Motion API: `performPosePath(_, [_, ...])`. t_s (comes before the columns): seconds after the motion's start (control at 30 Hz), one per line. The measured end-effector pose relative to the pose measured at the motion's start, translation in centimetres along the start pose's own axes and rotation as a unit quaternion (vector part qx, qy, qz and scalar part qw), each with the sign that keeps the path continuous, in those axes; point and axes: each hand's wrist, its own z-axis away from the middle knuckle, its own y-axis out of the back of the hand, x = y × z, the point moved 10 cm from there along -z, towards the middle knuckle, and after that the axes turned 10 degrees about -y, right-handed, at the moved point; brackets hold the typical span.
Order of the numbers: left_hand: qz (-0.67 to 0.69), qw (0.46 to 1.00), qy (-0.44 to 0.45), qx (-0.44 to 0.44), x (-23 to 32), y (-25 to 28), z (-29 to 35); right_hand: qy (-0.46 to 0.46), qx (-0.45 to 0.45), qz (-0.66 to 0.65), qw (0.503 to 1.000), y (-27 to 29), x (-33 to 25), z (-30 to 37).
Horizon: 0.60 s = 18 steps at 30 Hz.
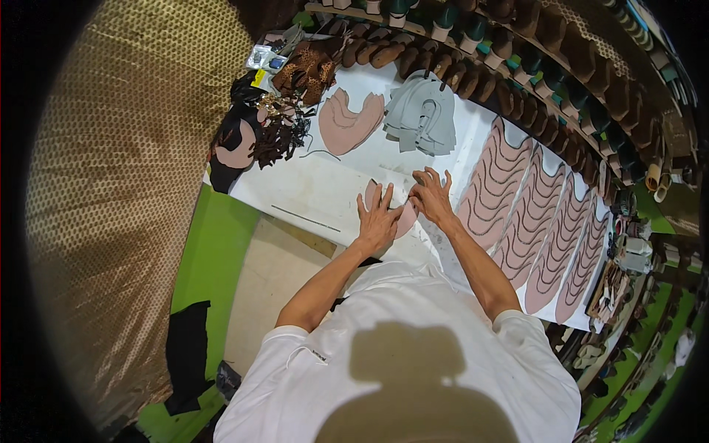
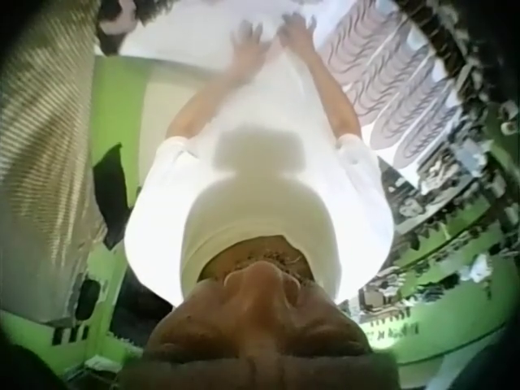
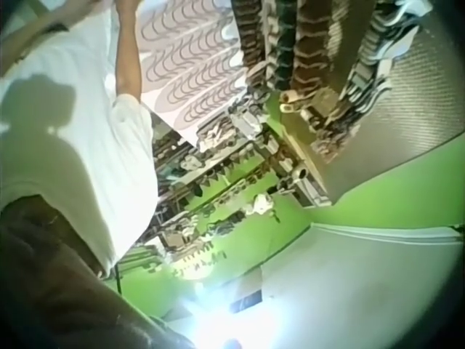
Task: Organizing and aligning shoe component pieces on a white workspace template.
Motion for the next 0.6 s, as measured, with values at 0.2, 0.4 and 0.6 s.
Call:
performPosePath(0.2, [-0.005,1.0,-0.007,0.004,0.1,0.2,-0.2,0.003,0.003,0.017,1.0,0.1,-0.3,-0.2])
performPosePath(0.4, [0.002,1.0,-0.002,0.028,0.2,0.1,-0.2,0.001,0.002,0.018,1.0,0.2,-0.4,-0.2])
performPosePath(0.6, [0.002,1.0,0.004,-0.014,-0.1,-0.7,-0.6,0.008,-0.012,0.03,0.999,0.0,-0.6,-0.6])
